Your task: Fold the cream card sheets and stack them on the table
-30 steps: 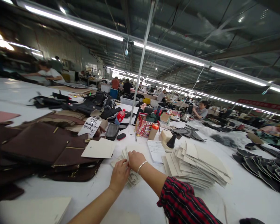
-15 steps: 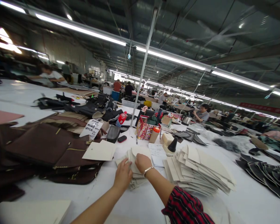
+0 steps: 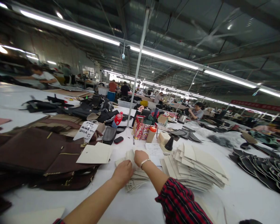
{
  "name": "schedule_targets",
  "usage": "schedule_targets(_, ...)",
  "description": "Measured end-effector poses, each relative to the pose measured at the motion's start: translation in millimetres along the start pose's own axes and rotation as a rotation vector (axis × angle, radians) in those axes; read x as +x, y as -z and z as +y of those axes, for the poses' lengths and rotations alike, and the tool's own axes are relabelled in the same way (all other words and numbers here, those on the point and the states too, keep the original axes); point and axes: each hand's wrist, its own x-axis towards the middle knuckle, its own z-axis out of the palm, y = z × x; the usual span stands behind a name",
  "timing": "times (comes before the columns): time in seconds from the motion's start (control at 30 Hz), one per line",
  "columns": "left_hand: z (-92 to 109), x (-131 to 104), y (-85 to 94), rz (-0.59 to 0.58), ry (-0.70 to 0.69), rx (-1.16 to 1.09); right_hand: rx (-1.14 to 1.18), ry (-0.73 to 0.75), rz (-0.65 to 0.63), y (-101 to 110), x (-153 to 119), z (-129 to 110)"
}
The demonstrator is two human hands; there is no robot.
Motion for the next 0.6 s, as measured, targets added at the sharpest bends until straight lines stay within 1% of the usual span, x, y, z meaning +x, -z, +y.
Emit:
schedule_targets(0.1, 10, 7, 2.0, -0.041, 0.005, 0.021, 0.126, -0.033, 0.12, -11, -15, 23)
schedule_targets(0.2, 18, 15, 1.5, -0.086, 0.011, 0.036, 0.246, -0.082, 0.217, -25, -23, 35)
schedule_targets(0.33, 23, 21, -0.5, -0.148, 0.023, 0.066, 0.408, -0.126, 0.317, -36, -23, 40)
schedule_targets(0.47, 26, 21, -3.0, -0.193, 0.04, 0.102, 0.555, -0.161, 0.401, -38, -25, 43)
schedule_targets(0.6, 28, 23, -6.7, -0.218, 0.072, 0.128, 0.698, -0.201, 0.457, -39, -32, 50)
